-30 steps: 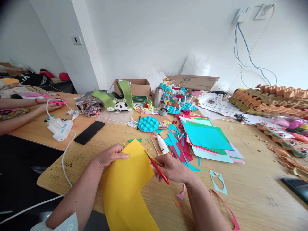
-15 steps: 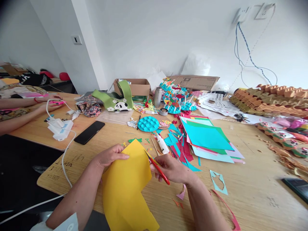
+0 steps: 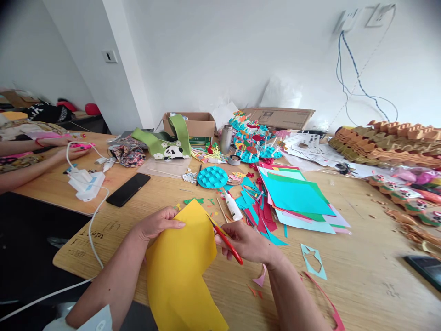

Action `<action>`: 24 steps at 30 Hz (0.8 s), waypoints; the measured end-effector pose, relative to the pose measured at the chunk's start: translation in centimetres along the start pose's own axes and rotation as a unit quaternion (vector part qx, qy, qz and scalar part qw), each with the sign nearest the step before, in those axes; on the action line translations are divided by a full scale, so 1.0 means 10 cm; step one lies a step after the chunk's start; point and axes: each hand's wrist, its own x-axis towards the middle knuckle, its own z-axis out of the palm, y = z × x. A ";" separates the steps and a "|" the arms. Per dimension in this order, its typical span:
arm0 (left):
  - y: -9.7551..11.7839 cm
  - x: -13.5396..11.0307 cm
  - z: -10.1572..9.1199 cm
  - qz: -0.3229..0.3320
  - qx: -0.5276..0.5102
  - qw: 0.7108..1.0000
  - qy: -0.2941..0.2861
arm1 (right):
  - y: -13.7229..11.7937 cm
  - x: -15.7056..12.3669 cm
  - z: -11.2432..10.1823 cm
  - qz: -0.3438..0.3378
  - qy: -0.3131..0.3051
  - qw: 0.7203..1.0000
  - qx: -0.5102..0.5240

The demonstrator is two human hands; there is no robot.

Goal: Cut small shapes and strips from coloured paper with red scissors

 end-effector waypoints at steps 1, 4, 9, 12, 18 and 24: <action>0.00 0.00 0.00 0.001 0.000 1.000 -0.001 | 0.00 0.00 0.00 -0.001 0.000 1.000 -0.003; 0.00 0.00 0.00 0.000 0.002 1.000 -0.001 | 0.01 0.00 0.00 -0.004 -0.004 1.000 -0.013; 0.00 0.00 0.00 -0.001 0.003 1.000 -0.001 | -0.01 0.00 0.00 -0.002 0.001 1.000 -0.017; 0.00 0.00 0.00 0.000 0.002 1.000 -0.002 | -0.02 -0.01 0.00 -0.001 0.000 1.000 -0.018; 0.00 0.00 0.00 0.000 0.002 1.000 -0.004 | 0.02 0.01 -0.01 -0.013 -0.006 1.000 -0.011; 0.00 0.00 0.00 0.003 0.002 1.000 -0.006 | 0.02 0.01 0.00 -0.013 -0.008 1.000 -0.017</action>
